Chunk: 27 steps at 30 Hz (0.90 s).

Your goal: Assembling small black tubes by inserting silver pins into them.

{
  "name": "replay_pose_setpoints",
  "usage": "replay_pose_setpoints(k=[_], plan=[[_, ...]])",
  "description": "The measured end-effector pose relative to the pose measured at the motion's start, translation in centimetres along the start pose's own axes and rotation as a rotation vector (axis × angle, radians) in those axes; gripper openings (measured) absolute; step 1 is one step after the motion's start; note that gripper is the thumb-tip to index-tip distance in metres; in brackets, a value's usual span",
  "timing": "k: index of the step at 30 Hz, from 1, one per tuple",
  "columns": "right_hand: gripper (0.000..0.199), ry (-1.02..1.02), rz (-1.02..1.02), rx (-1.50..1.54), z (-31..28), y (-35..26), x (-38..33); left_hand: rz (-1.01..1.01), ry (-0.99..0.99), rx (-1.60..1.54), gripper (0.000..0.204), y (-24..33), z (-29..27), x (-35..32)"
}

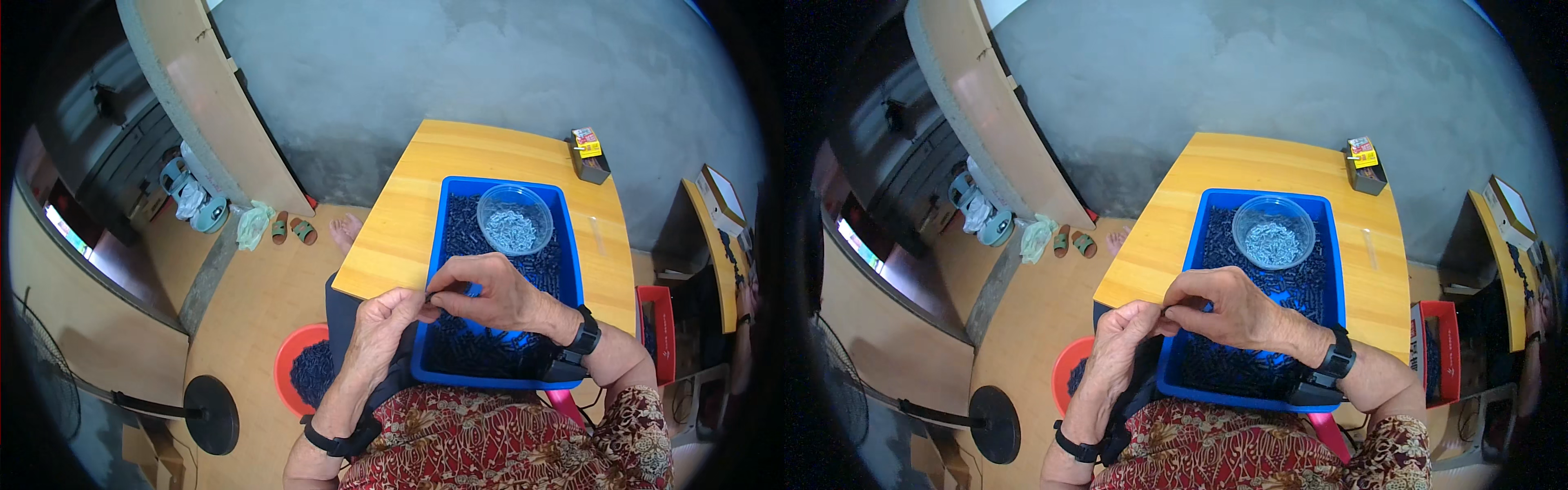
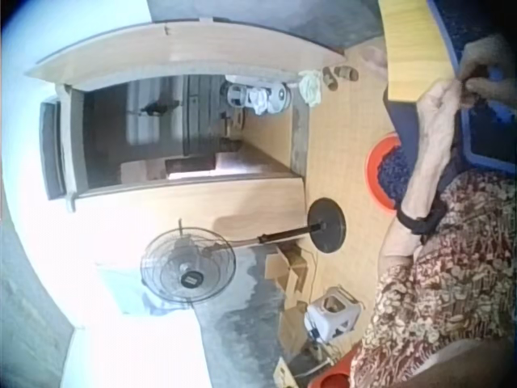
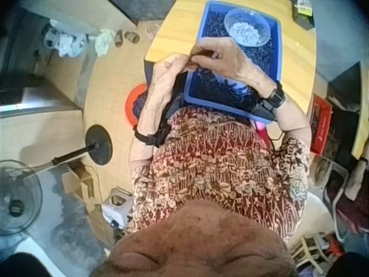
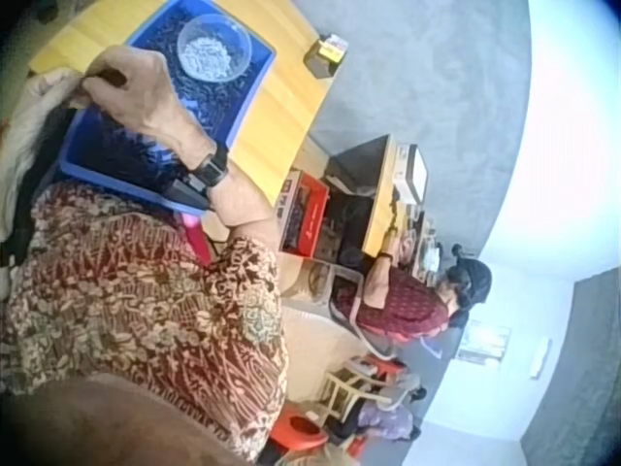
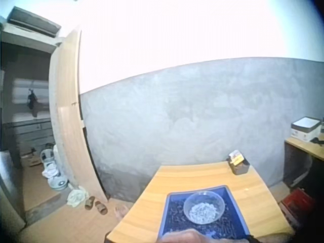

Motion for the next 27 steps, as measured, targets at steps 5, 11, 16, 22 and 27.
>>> replay_pose_setpoints(k=[5,11,16,22,27], plan=[[0.014,-0.01,0.028,-0.009,0.1,0.5,-0.1,-0.006,0.022,-0.005,0.024,-0.1,-0.2,0.0],[0.014,-0.016,0.035,0.029,0.3,0.5,0.1,0.063,0.04,0.073,0.024,0.0,-0.6,0.3],[0.014,0.0,0.016,0.04,0.4,0.7,-0.1,0.024,0.03,0.033,0.024,-0.2,-0.3,-0.2],[0.012,0.003,0.097,0.127,0.3,1.1,0.2,0.045,0.019,0.064,0.029,0.5,0.0,0.2],[0.012,0.03,0.091,0.124,0.3,1.3,0.4,0.032,0.071,-0.025,0.026,0.7,-0.1,0.1]])
Point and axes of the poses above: each hand's wrist, its own x-axis towards the middle knuckle, its own z-axis out of the palm, y = z × x, the point moved 5 cm from there along x, towards the middle knuckle, and after that the axes turned 4 degrees about -x, right-handed, at the moved point
